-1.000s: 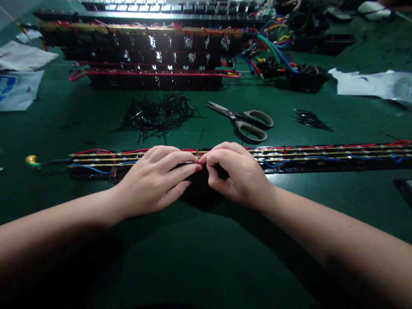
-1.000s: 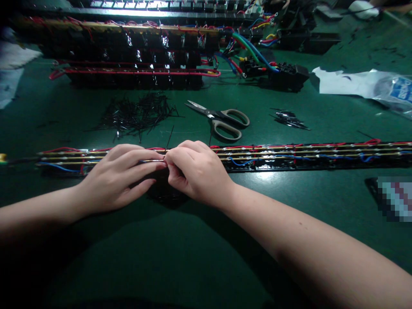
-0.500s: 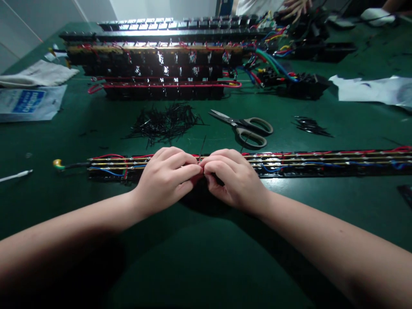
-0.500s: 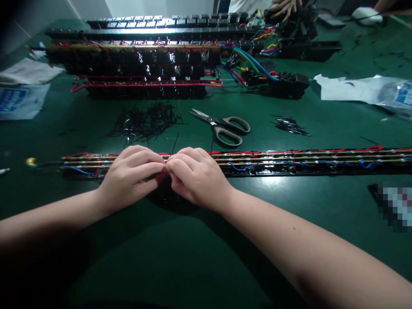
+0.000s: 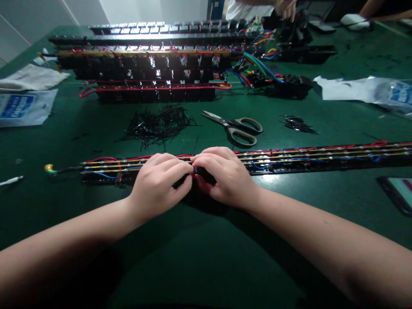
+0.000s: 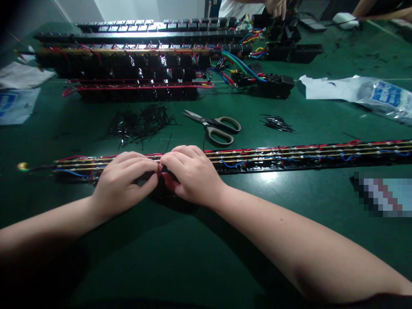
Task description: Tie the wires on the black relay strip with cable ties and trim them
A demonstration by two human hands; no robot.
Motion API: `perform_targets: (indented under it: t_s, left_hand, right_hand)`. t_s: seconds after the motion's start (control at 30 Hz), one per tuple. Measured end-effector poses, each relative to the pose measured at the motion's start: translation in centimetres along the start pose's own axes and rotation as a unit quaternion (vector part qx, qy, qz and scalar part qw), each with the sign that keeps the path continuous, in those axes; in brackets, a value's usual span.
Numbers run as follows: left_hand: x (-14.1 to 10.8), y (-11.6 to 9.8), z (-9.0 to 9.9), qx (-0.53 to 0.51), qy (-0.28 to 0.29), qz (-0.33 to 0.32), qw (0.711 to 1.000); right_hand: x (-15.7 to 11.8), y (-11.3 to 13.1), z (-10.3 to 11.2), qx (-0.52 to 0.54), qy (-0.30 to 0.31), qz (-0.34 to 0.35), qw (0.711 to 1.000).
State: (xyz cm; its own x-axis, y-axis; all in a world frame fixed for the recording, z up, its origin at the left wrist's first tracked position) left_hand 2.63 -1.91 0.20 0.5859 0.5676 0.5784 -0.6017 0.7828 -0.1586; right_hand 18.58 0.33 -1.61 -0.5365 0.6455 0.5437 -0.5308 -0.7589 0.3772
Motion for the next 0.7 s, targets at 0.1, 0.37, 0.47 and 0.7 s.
perform_targets:
  t_s: [0.1, 0.37, 0.47, 0.7]
  left_hand:
    - [-0.19, -0.01, 0.17, 0.007, -0.014, -0.028, 1.000]
    - [-0.23, 0.24, 0.04, -0.024, -0.022, -0.038, 0.999]
    - [-0.28, 0.26, 0.02, -0.020, -0.021, -0.026, 0.999]
    - [-0.28, -0.05, 0.14, 0.005, -0.019, -0.074, 0.997]
  right_hand:
    - [0.01, -0.06, -0.08, -0.009, 0.001, 0.006, 1.000]
    - [0.03, -0.29, -0.13, -0.016, -0.003, 0.006, 1.000]
    - [0.04, -0.27, -0.11, -0.018, -0.004, 0.008, 1.000]
    - [-0.05, -0.12, -0.04, -0.020, -0.009, 0.009, 1.000]
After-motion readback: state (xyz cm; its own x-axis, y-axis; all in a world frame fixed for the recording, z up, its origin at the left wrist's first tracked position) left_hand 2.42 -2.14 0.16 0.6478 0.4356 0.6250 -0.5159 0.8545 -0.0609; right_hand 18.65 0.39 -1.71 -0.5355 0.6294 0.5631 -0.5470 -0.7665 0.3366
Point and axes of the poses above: each hand's wrist, its own x-axis towards the middle knuckle, its own z-axis out of the back of the hand, y = z × x, the point moved 4 cm from there along x, towards the middle knuckle, and after that the axes turned 7 degrees about -z, right-handed, at the moved point
